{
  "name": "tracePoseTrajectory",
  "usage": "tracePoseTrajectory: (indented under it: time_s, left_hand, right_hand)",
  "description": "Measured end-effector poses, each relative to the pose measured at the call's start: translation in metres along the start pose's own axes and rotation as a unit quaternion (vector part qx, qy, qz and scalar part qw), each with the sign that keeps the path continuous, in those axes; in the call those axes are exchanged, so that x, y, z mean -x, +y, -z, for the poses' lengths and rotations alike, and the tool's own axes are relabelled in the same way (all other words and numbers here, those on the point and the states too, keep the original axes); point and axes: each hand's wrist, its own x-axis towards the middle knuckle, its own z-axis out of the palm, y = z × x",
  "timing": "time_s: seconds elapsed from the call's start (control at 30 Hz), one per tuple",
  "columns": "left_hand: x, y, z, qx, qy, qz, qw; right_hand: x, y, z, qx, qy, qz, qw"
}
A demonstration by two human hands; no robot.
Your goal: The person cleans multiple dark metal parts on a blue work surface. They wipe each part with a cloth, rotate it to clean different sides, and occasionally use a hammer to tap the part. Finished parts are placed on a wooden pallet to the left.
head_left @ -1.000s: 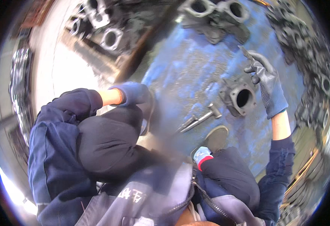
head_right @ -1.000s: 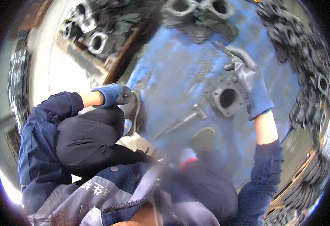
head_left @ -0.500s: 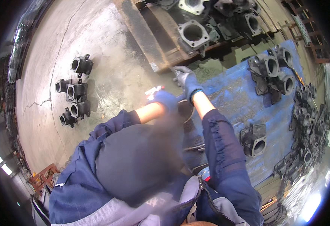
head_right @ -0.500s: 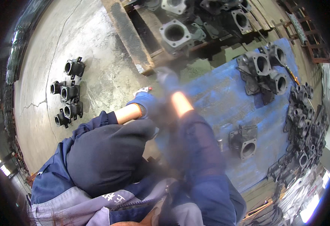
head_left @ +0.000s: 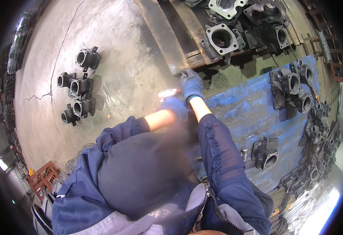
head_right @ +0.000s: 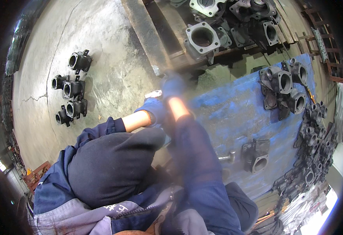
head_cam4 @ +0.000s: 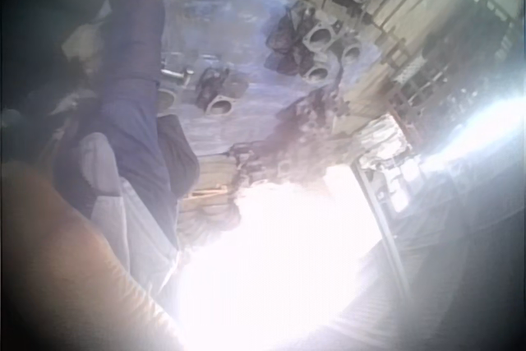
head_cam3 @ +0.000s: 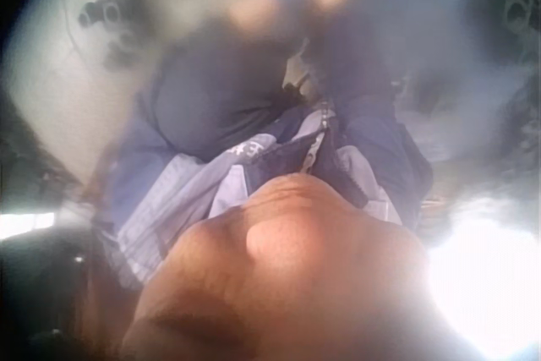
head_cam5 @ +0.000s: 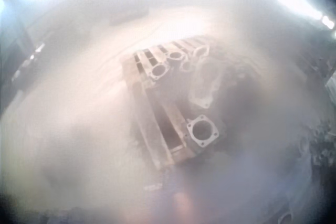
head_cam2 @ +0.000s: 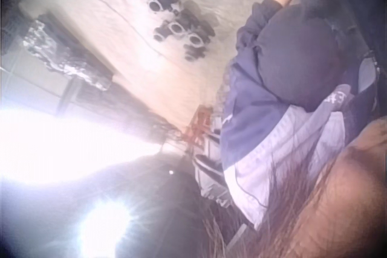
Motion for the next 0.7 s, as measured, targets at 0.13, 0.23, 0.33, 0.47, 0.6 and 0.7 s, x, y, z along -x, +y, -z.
tracePoseTrajectory:
  time_s: [0.13, 0.23, 0.33, 0.47, 0.6, 0.7]
  left_hand:
    - [0.0, -0.001, -0.003, 0.022, 0.031, 0.009, 0.999]
    - [-0.004, 0.0, -0.005, 0.007, 0.019, 0.004, 1.0]
    - [-0.011, 0.004, -0.004, -0.019, 0.016, 0.003, 1.0]
    - [-0.016, 0.018, 0.006, -0.051, 0.018, -0.007, 0.998]
    - [-0.009, 0.039, 0.024, -0.014, 0.062, -0.018, 0.998]
    - [-0.007, 0.058, 0.041, -0.01, 0.144, -0.075, 0.987]
  right_hand:
    - [-0.001, 0.008, -0.002, 0.006, -0.001, 0.025, 1.0]
    - [-0.003, 0.014, -0.008, 0.003, -0.008, 0.035, 0.999]
    - [-0.006, 0.011, -0.005, -0.09, -0.089, -0.053, 0.991]
    - [-0.006, -0.006, 0.04, -0.284, -0.246, -0.17, 0.911]
    - [0.024, -0.016, 0.144, -0.46, -0.283, -0.09, 0.837]
    - [0.051, -0.01, 0.243, -0.411, -0.295, -0.024, 0.862]
